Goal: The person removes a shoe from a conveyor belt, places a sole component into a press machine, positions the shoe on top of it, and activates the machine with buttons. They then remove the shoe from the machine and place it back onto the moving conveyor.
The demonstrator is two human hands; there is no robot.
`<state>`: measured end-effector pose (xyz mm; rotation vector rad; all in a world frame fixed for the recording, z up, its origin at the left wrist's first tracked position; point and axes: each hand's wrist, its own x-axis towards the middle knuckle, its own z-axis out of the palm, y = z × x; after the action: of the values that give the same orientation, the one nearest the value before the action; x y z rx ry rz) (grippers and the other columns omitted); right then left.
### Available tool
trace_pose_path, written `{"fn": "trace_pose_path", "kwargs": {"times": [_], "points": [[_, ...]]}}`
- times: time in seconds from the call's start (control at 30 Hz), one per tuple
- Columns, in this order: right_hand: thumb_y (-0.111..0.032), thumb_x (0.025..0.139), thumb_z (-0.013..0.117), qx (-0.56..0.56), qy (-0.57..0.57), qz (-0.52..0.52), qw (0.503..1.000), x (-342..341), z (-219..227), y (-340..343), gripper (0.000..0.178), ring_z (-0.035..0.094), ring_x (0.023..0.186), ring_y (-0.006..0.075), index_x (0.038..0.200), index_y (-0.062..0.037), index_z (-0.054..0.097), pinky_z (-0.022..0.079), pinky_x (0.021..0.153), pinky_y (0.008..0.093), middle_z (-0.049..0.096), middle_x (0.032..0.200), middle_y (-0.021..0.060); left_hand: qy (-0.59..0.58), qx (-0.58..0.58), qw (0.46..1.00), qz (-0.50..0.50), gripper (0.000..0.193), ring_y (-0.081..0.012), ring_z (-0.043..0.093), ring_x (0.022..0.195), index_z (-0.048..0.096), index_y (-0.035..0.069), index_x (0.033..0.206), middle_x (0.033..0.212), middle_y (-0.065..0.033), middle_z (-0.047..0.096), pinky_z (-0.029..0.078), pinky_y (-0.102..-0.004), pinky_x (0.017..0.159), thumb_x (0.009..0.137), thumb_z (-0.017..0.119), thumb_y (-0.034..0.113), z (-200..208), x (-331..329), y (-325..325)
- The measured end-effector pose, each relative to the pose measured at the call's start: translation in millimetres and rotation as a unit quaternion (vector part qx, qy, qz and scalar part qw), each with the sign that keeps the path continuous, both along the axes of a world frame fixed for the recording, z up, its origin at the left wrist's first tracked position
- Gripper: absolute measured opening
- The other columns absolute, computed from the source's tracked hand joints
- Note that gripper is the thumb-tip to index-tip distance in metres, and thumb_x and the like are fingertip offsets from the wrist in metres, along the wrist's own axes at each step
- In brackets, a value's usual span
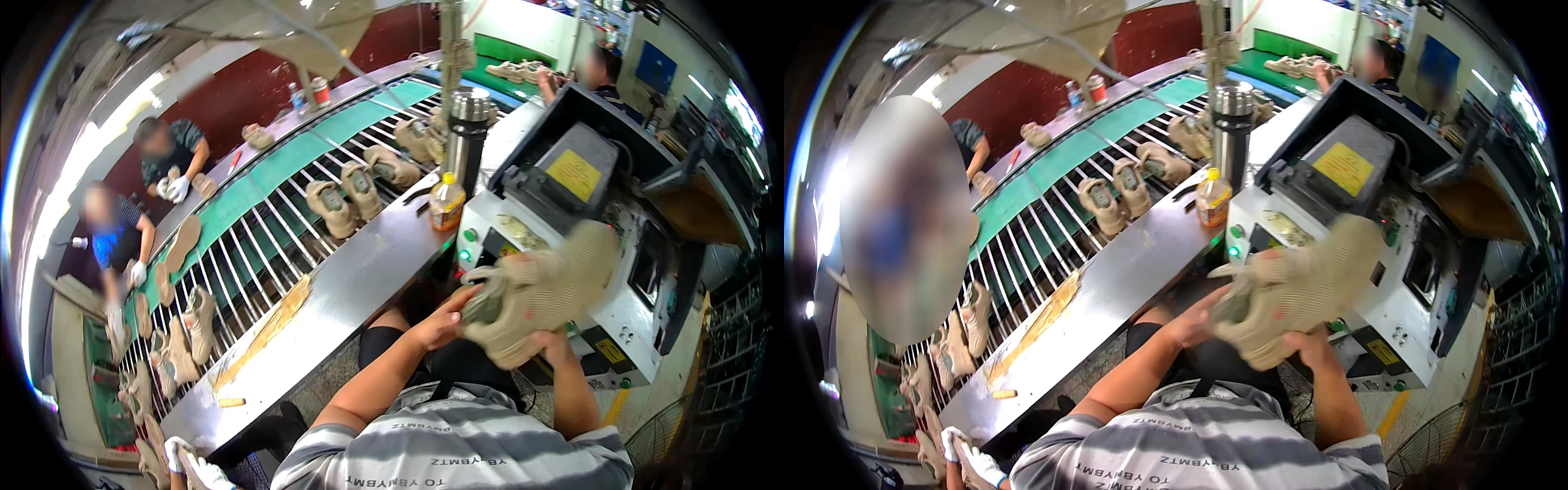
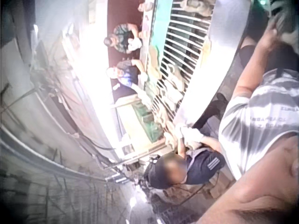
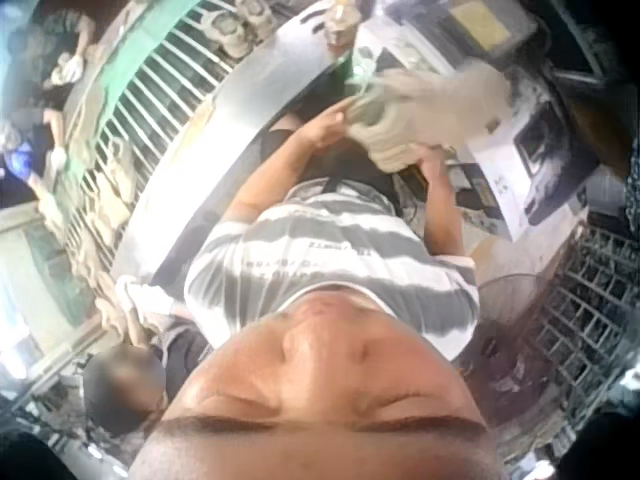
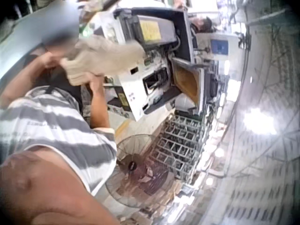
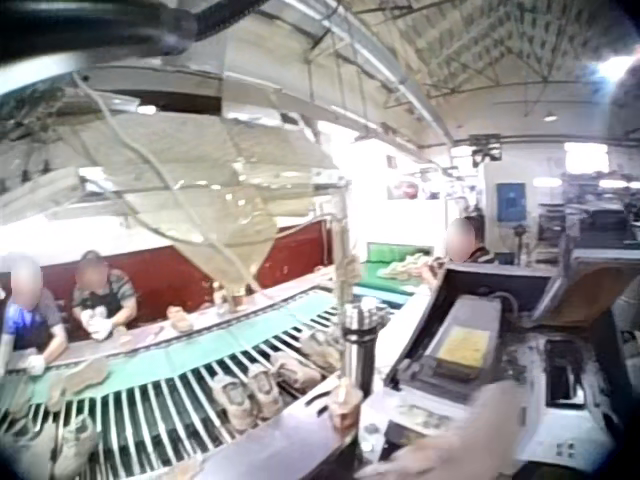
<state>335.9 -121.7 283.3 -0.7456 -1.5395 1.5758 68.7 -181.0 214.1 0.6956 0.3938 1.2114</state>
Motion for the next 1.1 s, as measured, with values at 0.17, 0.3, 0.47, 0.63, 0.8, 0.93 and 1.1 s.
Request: {"fn": "trace_pose_path", "kwargs": {"times": [0.17, 0.3, 0.47, 0.63, 0.8, 0.93, 1.1], "points": [[-0.027, 0.088, 0.066, 0.077, -0.231, 0.209, 0.947, -117, 50, -3, 0.046, 0.062, 0.102, 0.0244, 0.122, 0.0033, 0.056, 0.049, 0.089, 0.0349, 0.062, 0.114, 0.0155, -0.012, -0.093, 0.976, 0.196, 0.093, -0.0347, 0.046, 0.127, 0.029, 0.007, 0.144, 0.137, -0.0152, 0.045, 0.037, -0.0473, 0.109, 0.061, 0.068, 0.025, 26, -79, -64], [-0.018, 0.087, 0.066, 0.386, -0.038, 0.371, 0.844, -169, 150, 9, 0.034, 0.066, 0.09, 0.0281, 0.113, 0.0034, 0.062, 0.054, 0.077, 0.0383, 0.064, 0.108, 0.0133, -0.062, -0.147, 0.924, 0.348, 0.09, -0.0387, 0.049, 0.123, 0.029, 0.007, 0.143, 0.134, -0.0194, 0.048, 0.041, -0.0475, 0.107, 0.059, 0.058, 0.015, -26, -152, -107], [-0.027, 0.091, 0.06, 0.354, 0.471, 0.322, 0.741, -219, 234, -8, 0.024, 0.067, 0.087, 0.0259, 0.096, -0.0041, 0.065, 0.053, 0.069, 0.0379, 0.069, 0.096, 0.0119, 0.043, -0.25, 0.834, 0.491, 0.055, -0.0285, 0.062, 0.096, 0.05, 0.003, 0.123, 0.107, -0.0123, 0.06, 0.052, -0.041, 0.089, 0.069, 0.055, 0.011, -62, -290, -111], [-0.027, 0.091, 0.061, 0.302, 0.434, 0.389, 0.755, -256, 242, 7, 0.024, 0.066, 0.087, 0.0254, 0.095, -0.0043, 0.065, 0.052, 0.069, 0.0375, 0.068, 0.096, 0.0117, 0.15, -0.291, 0.773, 0.544, 0.02, -0.0255, 0.061, 0.08, 0.062, 0.005, 0.093, 0.086, -0.009, 0.062, 0.051, -0.0372, 0.076, 0.073, 0.057, 0.009, -33, -433, -46], [-0.027, 0.09, 0.061, 0.261, 0.407, 0.426, 0.764, -272, 233, 28, 0.023, 0.065, 0.086, 0.025, 0.094, -0.0045, 0.064, 0.052, 0.069, 0.037, 0.068, 0.096, 0.0116, 0.282, -0.254, 0.672, 0.636, 0.041, -0.0216, 0.063, 0.089, 0.06, 0.008, 0.117, 0.108, -0.0107, 0.065, 0.052, -0.037, 0.081, 0.078, 0.07, 0.012, -137, -541, 4], [-0.027, 0.089, 0.062, 0.26, 0.364, 0.414, 0.793, -281, 216, 43, 0.023, 0.065, 0.085, 0.0246, 0.094, -0.0047, 0.064, 0.051, 0.068, 0.0366, 0.068, 0.095, 0.0115, 0.35, -0.106, 0.666, 0.65, 0.055, -0.0278, 0.062, 0.103, 0.052, 0.001, 0.124, 0.116, -0.0159, 0.062, 0.053, -0.0348, 0.083, 0.072, 0.069, 0.003, -200, -519, 69], [-0.026, 0.089, 0.062, 0.236, 0.407, 0.417, 0.778, -266, 221, 39, 0.022, 0.064, 0.085, 0.0241, 0.093, -0.0049, 0.063, 0.051, 0.068, 0.0362, 0.067, 0.095, 0.0113, 0.47, -0.248, 0.485, 0.695, 0.05, -0.0257, 0.061, 0.096, 0.051, 0.001, 0.124, 0.108, -0.0182, 0.063, 0.047, -0.0359, 0.085, 0.081, 0.068, 0.021, -148, -437, -12]]}}
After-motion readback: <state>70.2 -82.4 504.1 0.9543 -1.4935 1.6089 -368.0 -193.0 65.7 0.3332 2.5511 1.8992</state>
